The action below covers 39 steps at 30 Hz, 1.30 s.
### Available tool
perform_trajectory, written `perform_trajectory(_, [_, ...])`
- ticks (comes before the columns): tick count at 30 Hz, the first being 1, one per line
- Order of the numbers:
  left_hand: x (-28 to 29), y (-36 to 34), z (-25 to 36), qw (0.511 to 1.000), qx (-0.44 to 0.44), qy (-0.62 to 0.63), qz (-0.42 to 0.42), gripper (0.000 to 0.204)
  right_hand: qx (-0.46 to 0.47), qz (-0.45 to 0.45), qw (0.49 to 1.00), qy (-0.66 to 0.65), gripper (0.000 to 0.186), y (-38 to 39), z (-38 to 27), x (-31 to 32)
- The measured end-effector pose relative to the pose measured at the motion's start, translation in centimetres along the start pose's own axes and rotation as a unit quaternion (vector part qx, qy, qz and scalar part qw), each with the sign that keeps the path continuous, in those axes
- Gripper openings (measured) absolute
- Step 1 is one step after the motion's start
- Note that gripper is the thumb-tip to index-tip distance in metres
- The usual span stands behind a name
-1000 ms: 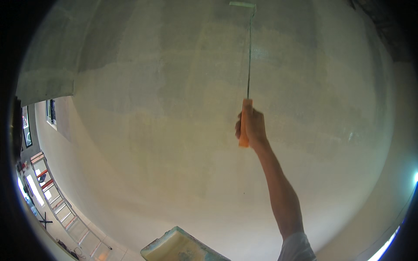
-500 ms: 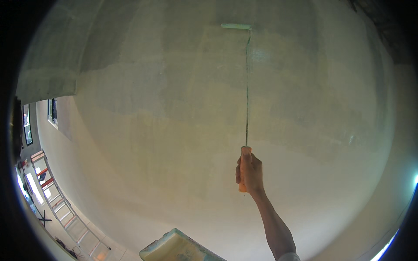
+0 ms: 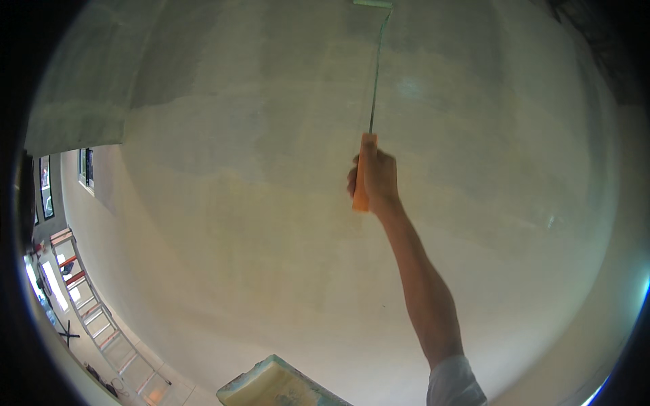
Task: The person paints a ceiling using a roller attached to an extension pole. They repeatedly dip the roller into a paint tray and apply paint in long vertical strokes across the ceiling surface.
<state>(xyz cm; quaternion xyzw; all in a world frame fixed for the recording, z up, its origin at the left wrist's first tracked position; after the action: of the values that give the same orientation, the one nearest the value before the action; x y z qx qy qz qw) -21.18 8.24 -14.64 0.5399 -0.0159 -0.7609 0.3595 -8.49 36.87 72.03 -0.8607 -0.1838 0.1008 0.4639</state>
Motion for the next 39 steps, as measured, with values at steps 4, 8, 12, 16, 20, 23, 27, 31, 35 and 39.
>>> perform_trajectory(4, [1.9, -0.7, 0.0, 0.999, -0.031, -0.006, 0.023, 0.068, -0.012, 0.01, 1.0, -0.01, 0.047, -6.1, -3.3, -1.1])
perform_trajectory(8, [1.0, 0.3, 0.2, 1.0, -0.006, 0.023, -0.019, 0.07, -0.006, 0.006, 1.0, -0.024, 0.044, -11.0, -5.6, -1.0])
perform_trajectory(12, [0.0, 0.6, 0.5, 1.0, -0.002, 0.018, -0.007, 0.073, 0.016, 0.027, 0.999, -0.024, 0.041, -13.9, -8.9, -0.5])
perform_trajectory(16, [0.4, 0.5, 0.6, 1.0, 0.005, -0.006, 0.008, 0.075, 0.033, 0.056, 0.998, -0.014, 0.039, -11.7, -9.4, 0.8])
perform_trajectory(20, [0.3, 1.0, 0.9, 1.0, -0.004, -0.004, 0.005, 0.072, 0.011, 0.096, 0.995, 0.023, 0.043, -11.0, -10.0, 4.2])
perform_trajectory(23, [0.3, 1.1, 1.2, 1.0, 0.001, -0.013, 0.005, 0.072, 0.03, 0.096, 0.994, 0.049, 0.042, -11.6, -11.3, 6.7])
perform_trajectory(27, [-0.7, 1.2, 1.1, 1.0, 0.009, -0.021, -0.001, 0.072, 0.024, 0.082, 0.995, 0.054, 0.041, -12.9, -11.6, 9.1])
perform_trajectory(31, [-1.1, 1.1, 1.5, 1.0, 0.009, -0.026, 0.001, 0.072, 0.013, 0.072, 0.996, 0.057, 0.043, -12.1, -10.0, 10.2])
perform_trajectory(35, [-1.3, 1.3, 1.5, 0.999, 0.013, -0.031, 0.0, 0.072, -0.025, 0.097, 0.993, 0.064, 0.045, -9.6, -7.5, 10.8])
perform_trajectory(39, [-1.7, 1.5, 1.3, 0.999, 0.015, -0.035, 0.001, 0.072, -0.034, 0.085, 0.994, 0.064, 0.046, -7.5, -5.4, 11.2])
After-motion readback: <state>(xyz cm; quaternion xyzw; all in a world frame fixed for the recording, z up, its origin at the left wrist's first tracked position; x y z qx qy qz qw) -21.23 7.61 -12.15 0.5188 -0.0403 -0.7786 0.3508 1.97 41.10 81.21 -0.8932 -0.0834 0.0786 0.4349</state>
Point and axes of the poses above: each hand's wrist, its own y-axis away from the middle knuckle, its own x-axis out of the back of the hand, z = x × y, the point moved 5 cm from there along -y, towards the middle knuckle, and after that the axes turned 10 degrees about x, right-handed, at the moved point
